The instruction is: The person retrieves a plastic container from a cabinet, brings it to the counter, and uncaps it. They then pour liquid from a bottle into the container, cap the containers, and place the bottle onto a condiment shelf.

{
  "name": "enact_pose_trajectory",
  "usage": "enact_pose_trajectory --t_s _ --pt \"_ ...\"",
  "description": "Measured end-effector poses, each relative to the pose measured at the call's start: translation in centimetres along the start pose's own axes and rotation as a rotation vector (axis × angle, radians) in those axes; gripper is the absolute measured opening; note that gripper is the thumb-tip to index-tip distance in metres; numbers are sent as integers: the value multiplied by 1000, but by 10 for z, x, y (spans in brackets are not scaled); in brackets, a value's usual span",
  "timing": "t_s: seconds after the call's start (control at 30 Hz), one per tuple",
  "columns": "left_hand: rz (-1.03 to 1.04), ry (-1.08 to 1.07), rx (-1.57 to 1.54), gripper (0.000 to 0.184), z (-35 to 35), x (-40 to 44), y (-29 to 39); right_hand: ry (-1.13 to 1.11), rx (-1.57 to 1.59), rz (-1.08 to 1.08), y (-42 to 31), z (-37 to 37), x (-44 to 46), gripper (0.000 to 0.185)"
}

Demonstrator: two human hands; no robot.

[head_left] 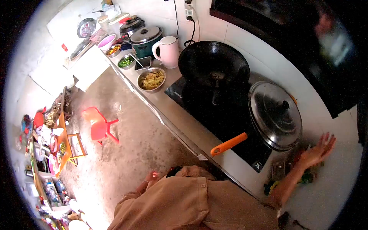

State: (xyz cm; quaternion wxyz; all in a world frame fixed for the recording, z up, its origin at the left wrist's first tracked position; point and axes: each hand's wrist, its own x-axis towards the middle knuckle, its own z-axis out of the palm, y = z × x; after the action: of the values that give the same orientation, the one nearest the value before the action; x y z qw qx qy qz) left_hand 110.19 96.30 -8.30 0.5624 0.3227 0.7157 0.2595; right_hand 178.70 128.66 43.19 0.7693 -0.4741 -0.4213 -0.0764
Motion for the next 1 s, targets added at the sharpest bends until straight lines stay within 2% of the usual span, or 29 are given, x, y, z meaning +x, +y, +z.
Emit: enact_pose_trajectory --t_s 0.1,0.13,0.17,0.2,0.23,0.27,0.33,0.37,0.43,0.47,0.5,0.53,0.57,0.63,0.67,0.73,0.8,0.87,0.93,1.0 --pt "-87 37 -91 27 -20 -17 -25 -332 228 -56 -113 63 -97 49" --pt "-117 50 -121 27 -28 -22 -33 -543 342 -31 -126 65 -126 53" --pt "-148 65 -156 27 -36 -26 -41 -819 636 65 -150 82 -153 52" --pt "-183 83 -199 27 -43 -33 -51 -957 800 300 -171 87 -185 50" --pt "-224 97 -265 26 -50 -38 -59 -1188 799 408 -188 96 -206 46" --pt "-264 111 -338 26 -59 -42 -66 -1256 894 384 -190 114 -237 40" --pt "-355 102 -740 24 -76 -47 -81 -1397 759 720 -193 127 -287 42" --pt "-358 91 -728 24 -86 -51 -79 -1384 749 722 -191 134 -311 42" --pt "-41 213 212 25 -99 -67 -48 -1251 561 1026 -180 149 -345 47" --pt "-33 201 220 25 -104 -59 -34 -1236 554 1022 -175 156 -353 47" --pt "65 223 -194 28 -110 -53 -25 -1085 542 1185 -171 161 -359 52" --pt "72 158 -459 30 -123 -37 -15 -926 531 1342 -167 164 -364 58" --pt "64 96 -722 33 -137 -21 -4 -927 482 1319 -163 168 -364 69" --pt "105 82 -561 34 -153 24 50 -858 476 1261 -147 178 -371 72" --pt "235 209 -282 33 -144 30 107 -794 471 1204 -138 186 -374 74" --pt "170 211 -241 38 -140 23 242 -760 501 1212 -126 200 -374 81" --pt "291 185 -137 41 -145 47 317 -652 461 1165 -125 214 -370 84" --pt "458 139 -280 40 -145 78 380 -632 442 1130 -115 217 -374 86" --pt "542 105 -217 43 -150 112 435 -624 379 1118 -115 219 -371 87" --pt "586 46 -273 56 -147 138 484 -607 344 1114 -113 215 -367 89"
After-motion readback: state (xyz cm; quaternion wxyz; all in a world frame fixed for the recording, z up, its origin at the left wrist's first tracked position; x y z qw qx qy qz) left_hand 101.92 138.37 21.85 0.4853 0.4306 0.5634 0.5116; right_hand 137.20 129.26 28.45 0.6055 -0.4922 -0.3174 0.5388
